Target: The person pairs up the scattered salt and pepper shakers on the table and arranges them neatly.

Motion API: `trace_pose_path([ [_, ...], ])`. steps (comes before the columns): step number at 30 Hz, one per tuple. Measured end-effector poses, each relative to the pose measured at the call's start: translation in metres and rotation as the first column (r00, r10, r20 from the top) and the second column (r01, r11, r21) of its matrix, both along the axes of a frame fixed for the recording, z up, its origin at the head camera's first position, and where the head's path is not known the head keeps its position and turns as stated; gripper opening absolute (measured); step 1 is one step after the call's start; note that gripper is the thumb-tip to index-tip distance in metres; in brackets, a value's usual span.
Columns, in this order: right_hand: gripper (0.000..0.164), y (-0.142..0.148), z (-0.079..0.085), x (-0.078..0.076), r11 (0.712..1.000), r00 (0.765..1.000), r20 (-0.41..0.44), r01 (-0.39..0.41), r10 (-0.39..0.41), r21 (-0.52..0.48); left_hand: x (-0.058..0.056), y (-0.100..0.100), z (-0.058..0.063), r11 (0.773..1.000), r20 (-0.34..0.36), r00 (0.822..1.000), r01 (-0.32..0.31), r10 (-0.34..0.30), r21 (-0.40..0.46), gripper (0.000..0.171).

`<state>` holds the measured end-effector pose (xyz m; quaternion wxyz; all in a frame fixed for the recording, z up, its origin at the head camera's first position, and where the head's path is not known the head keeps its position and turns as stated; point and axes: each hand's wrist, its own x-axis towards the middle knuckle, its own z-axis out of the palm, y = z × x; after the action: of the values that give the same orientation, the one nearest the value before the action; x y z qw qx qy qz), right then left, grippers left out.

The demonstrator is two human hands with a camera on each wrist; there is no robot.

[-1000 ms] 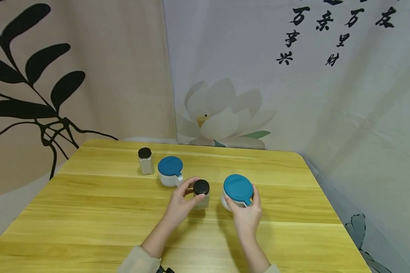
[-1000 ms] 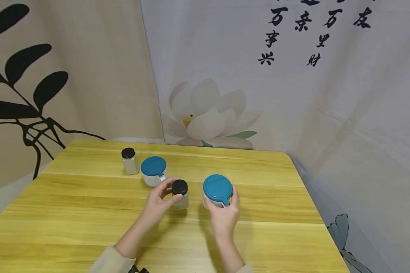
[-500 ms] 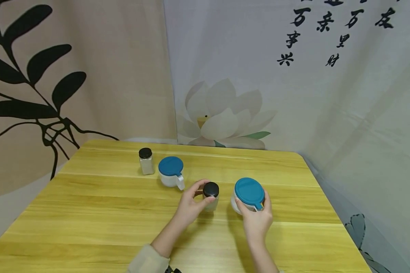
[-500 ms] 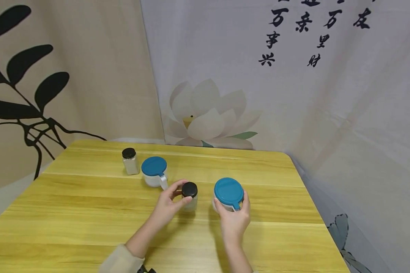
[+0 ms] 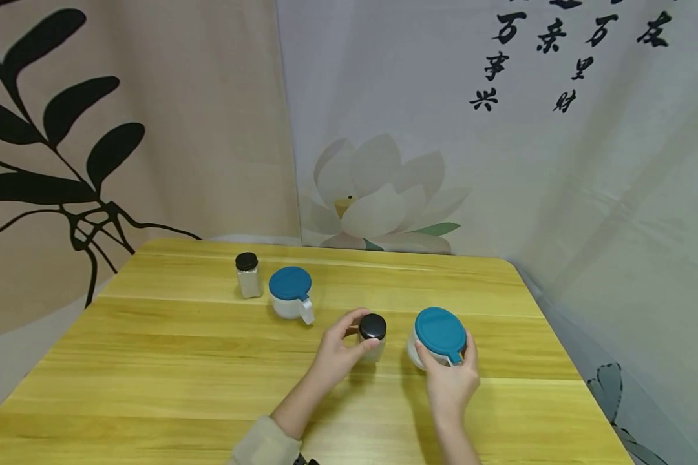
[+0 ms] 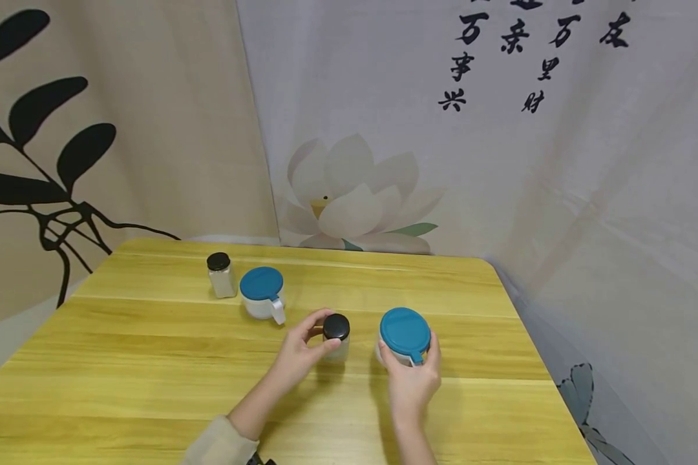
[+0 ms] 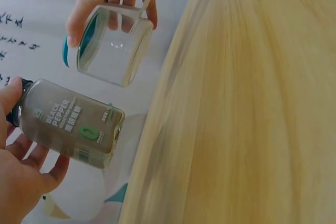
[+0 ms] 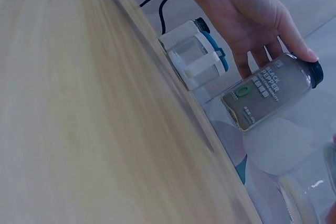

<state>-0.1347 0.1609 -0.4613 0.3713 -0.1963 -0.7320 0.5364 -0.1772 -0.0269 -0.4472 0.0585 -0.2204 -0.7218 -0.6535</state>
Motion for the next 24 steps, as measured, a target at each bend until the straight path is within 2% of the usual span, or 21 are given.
trace_pose_path([
  [7, 0.085, 0.006, -0.001, 0.003, 1.000, 1.000, 0.010, 0.030, -0.030, 0.002, 0.001, 0.006, 0.000, 0.999, 0.023, 1.000, 0.019, -0.020, 0.028, 0.048],
  [24, 0.086, 0.020, -0.001, 0.010, 0.994, 0.994, 0.034, 0.105, -0.104, -0.020, 0.000, 0.026, -0.003, 0.999, -0.027, 0.999, 0.029, -0.028, 0.027, 0.045],
])
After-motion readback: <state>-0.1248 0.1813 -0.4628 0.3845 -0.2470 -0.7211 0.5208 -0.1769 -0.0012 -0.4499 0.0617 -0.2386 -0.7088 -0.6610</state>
